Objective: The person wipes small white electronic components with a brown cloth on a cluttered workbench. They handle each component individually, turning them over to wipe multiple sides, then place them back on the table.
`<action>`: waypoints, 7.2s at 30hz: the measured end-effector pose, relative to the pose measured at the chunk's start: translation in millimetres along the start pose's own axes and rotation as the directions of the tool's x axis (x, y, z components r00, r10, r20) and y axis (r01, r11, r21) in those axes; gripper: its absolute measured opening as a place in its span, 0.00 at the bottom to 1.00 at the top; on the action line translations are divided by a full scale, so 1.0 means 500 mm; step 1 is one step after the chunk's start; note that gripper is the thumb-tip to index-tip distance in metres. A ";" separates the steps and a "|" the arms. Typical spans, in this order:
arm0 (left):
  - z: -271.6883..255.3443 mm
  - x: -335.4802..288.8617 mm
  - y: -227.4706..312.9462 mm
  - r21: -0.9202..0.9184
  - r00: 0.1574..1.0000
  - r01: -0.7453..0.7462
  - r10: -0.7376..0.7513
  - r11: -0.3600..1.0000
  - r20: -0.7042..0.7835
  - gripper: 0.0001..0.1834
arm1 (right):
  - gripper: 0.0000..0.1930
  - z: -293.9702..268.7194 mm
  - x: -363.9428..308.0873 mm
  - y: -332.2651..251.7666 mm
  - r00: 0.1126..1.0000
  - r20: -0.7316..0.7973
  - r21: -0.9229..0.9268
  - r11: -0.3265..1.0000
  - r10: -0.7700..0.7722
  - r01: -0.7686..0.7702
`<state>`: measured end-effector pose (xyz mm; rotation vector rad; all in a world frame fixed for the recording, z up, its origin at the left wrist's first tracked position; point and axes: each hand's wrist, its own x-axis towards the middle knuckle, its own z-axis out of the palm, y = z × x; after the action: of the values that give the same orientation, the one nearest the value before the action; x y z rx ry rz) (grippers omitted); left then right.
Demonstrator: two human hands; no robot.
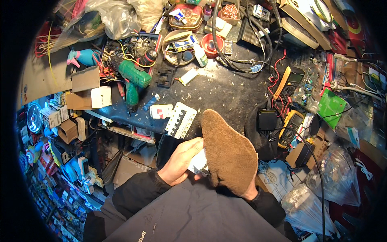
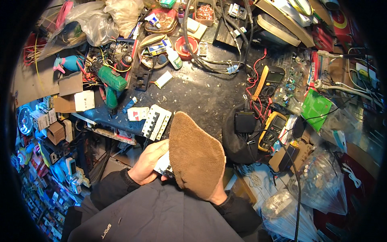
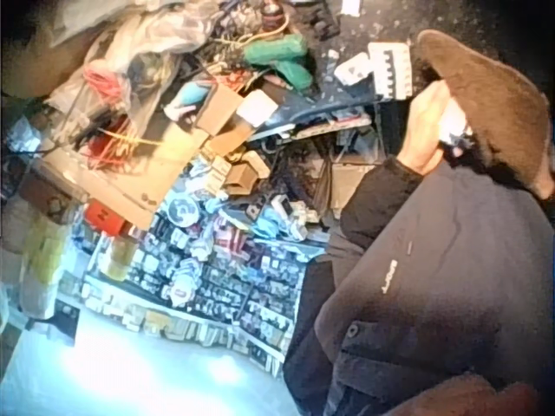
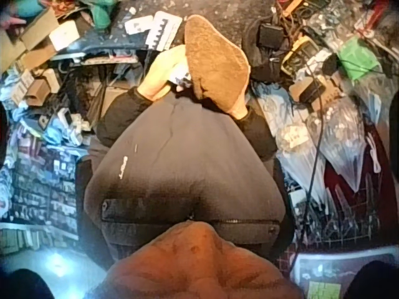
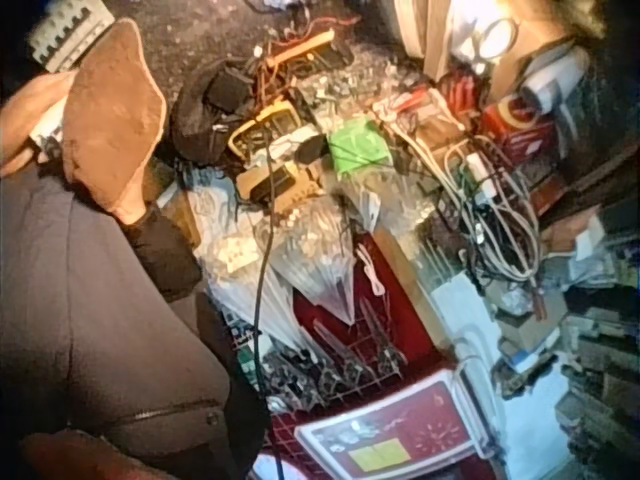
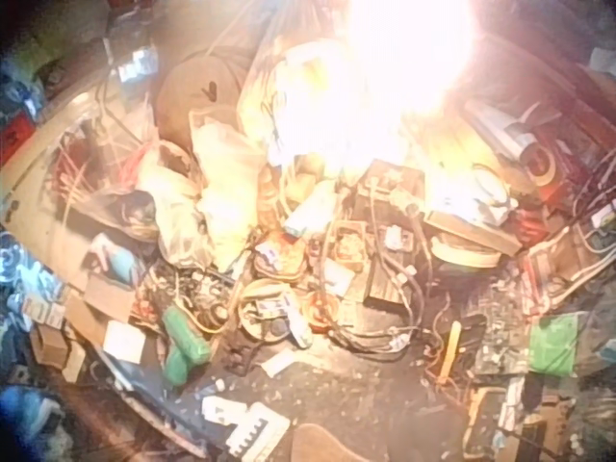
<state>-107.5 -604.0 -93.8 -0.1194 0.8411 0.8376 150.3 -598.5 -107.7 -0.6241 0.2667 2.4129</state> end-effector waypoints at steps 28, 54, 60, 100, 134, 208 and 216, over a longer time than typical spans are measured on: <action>-0.027 0.010 -0.026 -0.256 0.981 0.153 -0.116 0.954 0.153 0.34 | 0.34 0.042 0.080 -0.030 0.960 0.090 -0.994 0.032 -0.267 0.102; 0.003 0.000 -0.040 -0.231 0.979 -0.198 0.178 0.953 -0.103 0.31 | 0.31 0.094 0.039 -0.004 0.923 0.124 -0.957 -0.288 -0.364 0.015; 0.009 -0.004 -0.039 -0.133 0.986 -0.163 0.155 0.978 -0.069 0.27 | 0.30 0.088 0.052 -0.012 0.896 0.193 -0.946 -0.319 -0.399 0.062; -0.009 -0.018 -0.079 -0.057 0.959 -0.283 0.280 0.958 -0.054 0.39 | 0.30 0.017 0.051 -0.003 0.916 0.120 -0.992 -0.004 -0.382 0.128; -0.015 -0.021 -0.037 -0.200 0.990 -0.083 0.104 0.976 0.095 0.31 | 0.33 0.032 0.008 -0.011 0.987 -0.086 -0.376 0.922 -0.135 0.093; 0.049 -0.055 0.040 0.817 0.642 -0.577 0.612 -0.012 0.462 0.27 | 0.35 0.015 -0.014 0.019 0.842 0.435 -0.721 -0.684 -0.319 0.114; 0.036 -0.054 0.029 0.821 0.610 -0.569 0.646 -0.048 0.459 0.25 | 0.43 0.027 -0.012 0.025 0.867 0.113 -0.990 -0.128 -0.485 0.058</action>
<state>-116.6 -603.2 -59.4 1.5007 1.3867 1.0221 141.5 -606.8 -92.5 -1.4864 -1.6642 1.5597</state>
